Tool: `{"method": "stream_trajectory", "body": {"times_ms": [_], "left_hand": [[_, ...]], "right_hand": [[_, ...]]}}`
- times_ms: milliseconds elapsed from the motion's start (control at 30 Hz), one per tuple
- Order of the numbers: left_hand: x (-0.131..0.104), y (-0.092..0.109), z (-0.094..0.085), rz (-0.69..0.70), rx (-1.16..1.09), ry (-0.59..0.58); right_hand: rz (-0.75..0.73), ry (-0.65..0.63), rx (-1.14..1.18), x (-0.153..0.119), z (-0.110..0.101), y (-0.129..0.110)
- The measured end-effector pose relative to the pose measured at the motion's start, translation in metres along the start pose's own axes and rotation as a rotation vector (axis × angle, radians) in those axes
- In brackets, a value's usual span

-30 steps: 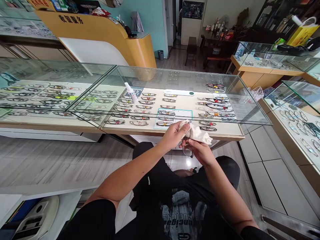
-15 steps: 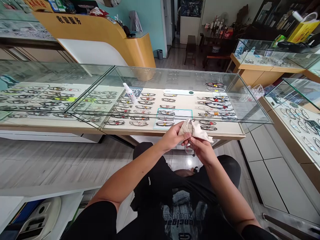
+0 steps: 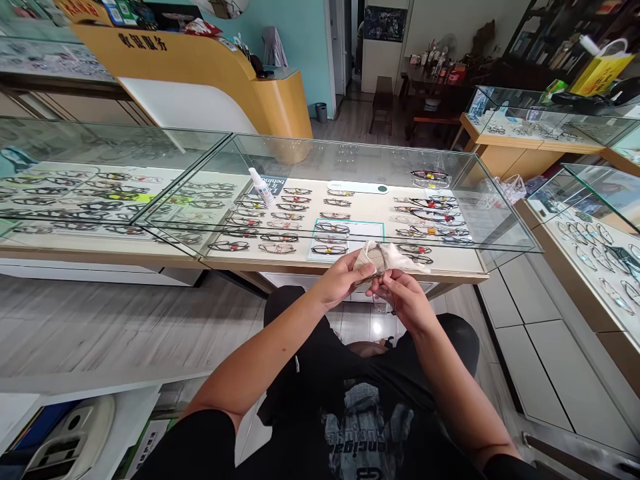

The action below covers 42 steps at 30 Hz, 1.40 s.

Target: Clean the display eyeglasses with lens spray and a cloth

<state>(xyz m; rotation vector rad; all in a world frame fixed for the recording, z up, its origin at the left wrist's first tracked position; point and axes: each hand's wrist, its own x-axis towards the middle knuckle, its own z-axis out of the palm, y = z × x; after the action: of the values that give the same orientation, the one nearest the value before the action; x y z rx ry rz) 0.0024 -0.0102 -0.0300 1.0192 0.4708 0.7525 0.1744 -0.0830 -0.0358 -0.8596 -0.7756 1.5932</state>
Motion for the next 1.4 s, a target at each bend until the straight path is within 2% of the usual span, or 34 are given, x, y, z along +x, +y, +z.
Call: {"method": "stream_trajectory", "body": {"times_ms": [333,600,667,867,1000,1233,1400], "left_hand": [[-0.004,-0.004,0.012,0.019,0.033,0.173],[-0.001,-0.007,0.013,0.021,0.058,0.246],[0.000,-0.004,0.010,0.008,0.062,0.222],[-0.005,0.005,-0.002,-0.033,0.101,0.052],[-0.010,0.008,-0.002,-0.040,0.087,0.000],[-0.006,0.002,0.009,0.020,0.112,0.139],[-0.003,-0.002,0.009,0.049,0.132,0.221]], "right_hand": [[-0.022,-0.059,-0.111,0.000,0.004,0.008],[-0.035,-0.095,-0.149,-0.001,0.003,0.017],[-0.030,-0.085,-0.147,-0.002,0.002,0.016],[-0.017,-0.039,-0.123,-0.003,-0.001,0.005],[-0.008,-0.034,-0.078,-0.003,-0.002,0.005],[-0.048,-0.096,-0.122,0.001,0.001,0.019],[-0.060,-0.154,-0.159,0.002,0.002,0.022]]}}
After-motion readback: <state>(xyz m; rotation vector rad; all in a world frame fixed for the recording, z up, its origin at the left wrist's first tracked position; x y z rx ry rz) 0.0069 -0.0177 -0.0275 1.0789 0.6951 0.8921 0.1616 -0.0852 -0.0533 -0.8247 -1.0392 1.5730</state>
